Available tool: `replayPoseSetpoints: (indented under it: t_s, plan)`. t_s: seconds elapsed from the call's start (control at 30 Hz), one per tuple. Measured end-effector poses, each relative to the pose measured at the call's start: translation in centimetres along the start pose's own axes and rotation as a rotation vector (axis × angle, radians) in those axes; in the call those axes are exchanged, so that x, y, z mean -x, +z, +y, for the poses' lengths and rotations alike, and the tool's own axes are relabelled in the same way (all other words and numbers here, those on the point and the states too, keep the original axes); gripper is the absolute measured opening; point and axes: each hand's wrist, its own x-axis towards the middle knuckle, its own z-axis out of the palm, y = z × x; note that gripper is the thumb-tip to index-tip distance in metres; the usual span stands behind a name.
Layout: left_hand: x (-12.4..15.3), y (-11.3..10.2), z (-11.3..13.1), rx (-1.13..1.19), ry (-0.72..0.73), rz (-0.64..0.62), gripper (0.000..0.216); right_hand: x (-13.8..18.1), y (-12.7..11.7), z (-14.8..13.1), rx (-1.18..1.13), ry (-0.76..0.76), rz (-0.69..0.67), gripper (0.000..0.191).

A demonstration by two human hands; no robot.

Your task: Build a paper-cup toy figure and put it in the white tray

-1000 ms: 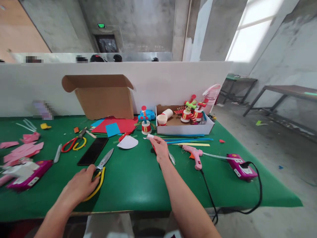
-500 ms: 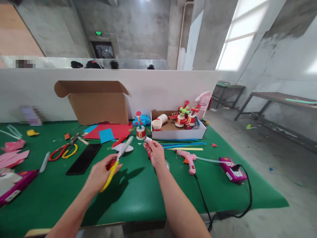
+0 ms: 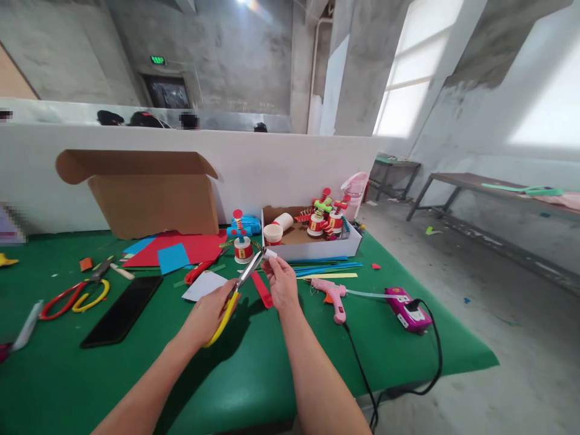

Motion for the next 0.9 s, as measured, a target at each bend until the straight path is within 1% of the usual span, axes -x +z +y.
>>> replayPoseSetpoints:
  t_s: [0.13,0.23,0.4,0.57,0.67,0.9]
  plan:
    - [0.17,0.23,0.40,-0.087,-0.036,-0.026,0.042,0.36,0.30,0.14,-0.017,0.052,-0.057,0.014]
    - [0.17,0.26,0.56,-0.119,-0.046,-0.031,0.044,0.56,0.52,0.06,-0.013,0.069,-0.069,0.012]
    - [0.27,0.27,0.61,-0.087,-0.042,-0.029,0.044,0.76,0.77,-0.14,-0.017,0.095,-0.067,0.012]
    - [0.30,0.37,0.60,-0.092,-0.047,-0.030,0.042,0.84,0.90,-0.17,-0.015,0.069,-0.037,0.015]
    - [0.31,0.35,0.58,-0.083,-0.037,-0.039,0.042,0.82,0.87,-0.12,-0.020,0.072,-0.045,0.017]
    - [0.38,0.31,0.78,-0.037,-0.030,-0.032,0.034,0.65,0.58,0.10,-0.027,0.074,-0.048,0.015]
